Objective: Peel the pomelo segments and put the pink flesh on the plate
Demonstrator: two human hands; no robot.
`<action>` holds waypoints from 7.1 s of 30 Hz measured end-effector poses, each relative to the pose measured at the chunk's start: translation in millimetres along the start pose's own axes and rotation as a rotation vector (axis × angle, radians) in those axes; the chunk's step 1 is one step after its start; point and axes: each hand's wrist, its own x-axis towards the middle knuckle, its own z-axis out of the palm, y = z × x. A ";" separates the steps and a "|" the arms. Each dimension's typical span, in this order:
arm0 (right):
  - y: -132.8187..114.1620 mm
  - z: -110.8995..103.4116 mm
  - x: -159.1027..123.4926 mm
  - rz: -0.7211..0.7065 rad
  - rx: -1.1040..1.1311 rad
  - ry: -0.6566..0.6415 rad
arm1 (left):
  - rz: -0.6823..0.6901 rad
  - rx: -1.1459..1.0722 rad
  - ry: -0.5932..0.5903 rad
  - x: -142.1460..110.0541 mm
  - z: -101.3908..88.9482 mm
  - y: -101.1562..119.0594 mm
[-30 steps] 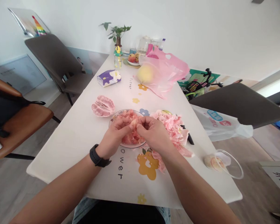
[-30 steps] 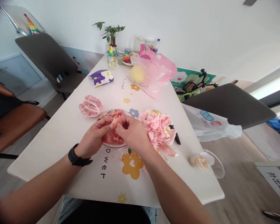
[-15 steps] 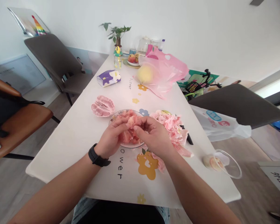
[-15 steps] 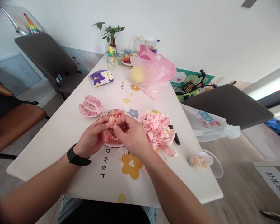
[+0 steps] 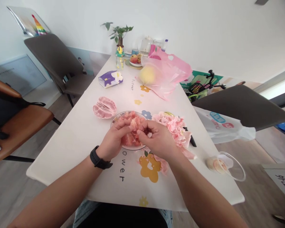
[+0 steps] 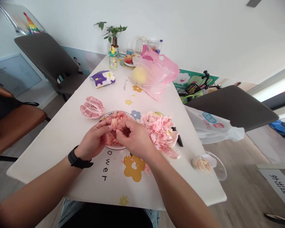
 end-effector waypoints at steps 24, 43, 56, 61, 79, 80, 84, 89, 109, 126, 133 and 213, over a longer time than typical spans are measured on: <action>15.1 2.8 3.3 -0.431 -0.300 -0.022 | -0.007 0.025 -0.065 -1.5 1.6 -0.1; 26.5 6.5 -8.7 -0.467 -0.289 0.216 | -0.051 -0.019 -0.151 -5.4 3.9 3.0; 29.1 11.7 -5.9 -0.827 -0.529 0.271 | -0.255 -0.158 -0.256 -3.6 -1.6 0.5; 34.0 3.2 -8.9 -0.854 -0.452 0.209 | -0.303 -0.118 -0.304 -5.6 -2.1 -4.8; 48.6 8.8 -32.7 -0.692 -0.379 0.233 | -0.218 -0.216 -0.125 -3.1 -2.2 15.7; 50.0 5.9 -34.1 -0.638 -0.342 0.268 | -0.227 -0.212 -0.128 -2.9 -2.4 17.0; 51.9 -15.2 -36.5 -0.494 -0.358 0.356 | -0.185 -0.144 -0.044 0.8 -3.0 15.2; 54.3 -50.7 -37.4 -0.409 -0.452 0.398 | 0.077 0.025 0.193 12.2 -9.8 14.1; 74.9 -101.8 -55.9 -0.321 -0.582 0.184 | 0.449 1.128 0.356 23.6 -33.9 20.8; 90.3 -124.0 -68.0 -0.254 -0.762 -0.070 | 0.091 0.190 0.185 14.9 -14.1 25.3; 67.8 -92.2 -59.6 -0.131 -0.786 0.154 | 0.077 0.251 -0.055 6.8 -15.0 18.6; 35.0 4.6 5.4 0.063 0.651 0.052 | 0.292 0.568 0.015 -2.8 -3.6 8.8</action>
